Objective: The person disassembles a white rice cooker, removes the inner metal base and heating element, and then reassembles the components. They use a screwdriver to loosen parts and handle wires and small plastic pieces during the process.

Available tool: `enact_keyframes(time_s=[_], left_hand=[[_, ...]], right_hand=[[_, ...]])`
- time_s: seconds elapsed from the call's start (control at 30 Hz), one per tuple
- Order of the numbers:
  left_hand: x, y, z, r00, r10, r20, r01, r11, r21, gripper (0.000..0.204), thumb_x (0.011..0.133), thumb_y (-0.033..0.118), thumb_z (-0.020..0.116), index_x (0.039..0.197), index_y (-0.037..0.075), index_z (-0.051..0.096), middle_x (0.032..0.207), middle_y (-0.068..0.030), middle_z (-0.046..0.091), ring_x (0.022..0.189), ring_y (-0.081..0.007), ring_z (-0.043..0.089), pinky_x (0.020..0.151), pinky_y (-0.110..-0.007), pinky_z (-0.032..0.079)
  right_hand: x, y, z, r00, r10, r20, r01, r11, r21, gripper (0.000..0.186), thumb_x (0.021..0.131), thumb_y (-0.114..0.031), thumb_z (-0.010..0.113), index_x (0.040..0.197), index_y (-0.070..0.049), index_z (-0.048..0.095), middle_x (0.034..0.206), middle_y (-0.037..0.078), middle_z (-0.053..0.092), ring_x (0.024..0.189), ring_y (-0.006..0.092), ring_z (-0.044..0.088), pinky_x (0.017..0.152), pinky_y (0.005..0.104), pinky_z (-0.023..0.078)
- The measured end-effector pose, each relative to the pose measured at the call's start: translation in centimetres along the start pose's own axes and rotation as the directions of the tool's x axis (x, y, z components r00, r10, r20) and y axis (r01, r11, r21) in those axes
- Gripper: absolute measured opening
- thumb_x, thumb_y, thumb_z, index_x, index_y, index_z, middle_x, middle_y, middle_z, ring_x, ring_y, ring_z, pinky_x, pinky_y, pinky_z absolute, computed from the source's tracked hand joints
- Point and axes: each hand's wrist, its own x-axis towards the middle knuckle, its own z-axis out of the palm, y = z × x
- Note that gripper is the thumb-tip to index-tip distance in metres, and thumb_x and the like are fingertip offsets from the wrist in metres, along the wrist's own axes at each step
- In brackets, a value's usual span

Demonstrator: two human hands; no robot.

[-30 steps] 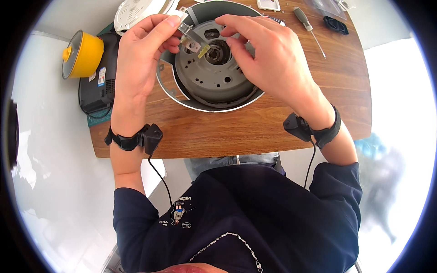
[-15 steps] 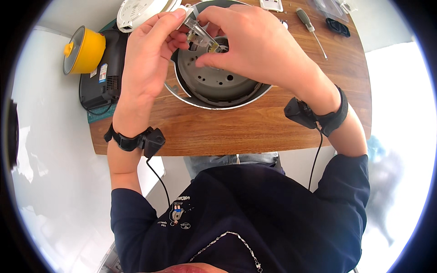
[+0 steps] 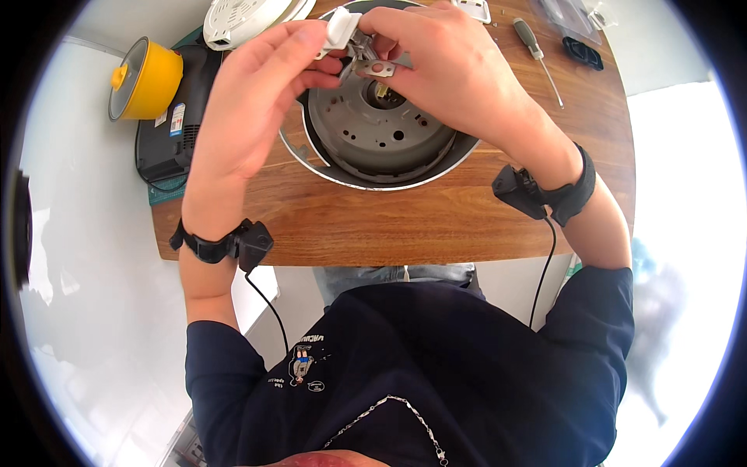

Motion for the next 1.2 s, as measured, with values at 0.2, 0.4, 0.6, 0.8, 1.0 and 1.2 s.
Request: enact_keyframes(time_s=[0.2,0.4,0.6,0.8,1.0,1.2], left_hand=[[-1.5,0.9,-3.3,0.966,0.248,-0.074,-0.210,0.918,0.336,0.032,0.110,0.027,0.059,0.124,0.003,0.074,0.119,-0.0054,0.074,0.106,-0.0133,0.065,0.093,-0.030,0.050],[-1.6,-1.0,-4.1,0.924,0.373,0.081,-0.329,0.671,0.665,0.017,0.106,0.013,0.064,0.116,0.005,0.075,0.117,-0.0021,0.070,0.103,-0.0158,0.065,0.092,-0.030,0.050],[-2.1,-2.1,-4.2,0.888,0.451,0.090,-0.359,0.558,0.748,0.018,0.102,0.011,0.067,0.117,0.008,0.075,0.121,-0.0039,0.069,0.112,-0.0177,0.063,0.093,-0.032,0.051],[-3.5,-4.4,-4.0,0.891,0.424,-0.165,-0.286,0.803,0.523,0.025,0.099,0.012,0.069,0.123,0.007,0.070,0.123,-0.0067,0.067,0.114,-0.0219,0.062,0.094,-0.037,0.051],[-4.7,-7.6,-3.8,0.925,0.269,-0.268,-0.208,0.950,0.233,0.035,0.107,0.022,0.065,0.136,0.003,0.060,0.129,-0.0092,0.063,0.121,-0.0203,0.060,0.097,-0.034,0.052],[-4.5,-7.6,-3.9,0.937,0.279,-0.213,-0.235,0.949,0.210,0.045,0.106,0.029,0.065,0.142,0.004,0.057,0.141,-0.0111,0.055,0.132,-0.0234,0.052,0.107,-0.039,0.046]], right_hand=[[-0.1,1.2,-0.5,0.991,-0.127,0.035,0.129,0.989,-0.065,0.035,0.083,-0.011,0.085,0.116,-0.012,0.076,0.098,0.002,0.078,0.104,0.0211,0.068,0.110,0.0393,0.040],[-0.2,1.5,-0.4,0.985,-0.172,0.034,0.172,0.985,-0.007,0.033,0.085,-0.004,0.080,0.116,-0.013,0.078,0.104,0.000,0.079,0.100,0.0185,0.068,0.108,0.0362,0.039],[-0.4,1.9,-1.2,0.977,-0.184,0.105,0.176,0.981,0.086,0.035,0.085,0.004,0.074,0.116,-0.011,0.078,0.099,0.000,0.079,0.091,0.0173,0.070,0.097,0.0333,0.046],[-0.6,2.3,-0.9,0.893,-0.437,0.110,0.438,0.899,0.018,0.038,0.078,0.006,0.077,0.111,-0.012,0.078,0.099,0.000,0.079,0.086,0.0194,0.071,0.094,0.0362,0.048],[-0.3,0.8,-1.4,0.767,-0.613,0.190,0.608,0.789,0.091,0.027,0.084,-0.010,0.076,0.110,-0.010,0.076,0.105,0.003,0.079,0.090,0.0182,0.073,0.093,0.0345,0.048],[0.6,0.8,-1.3,0.676,-0.718,0.167,0.713,0.694,0.099,0.015,0.085,-0.007,0.077,0.100,-0.009,0.075,0.105,0.006,0.080,0.088,0.0212,0.076,0.078,0.0337,0.051]])
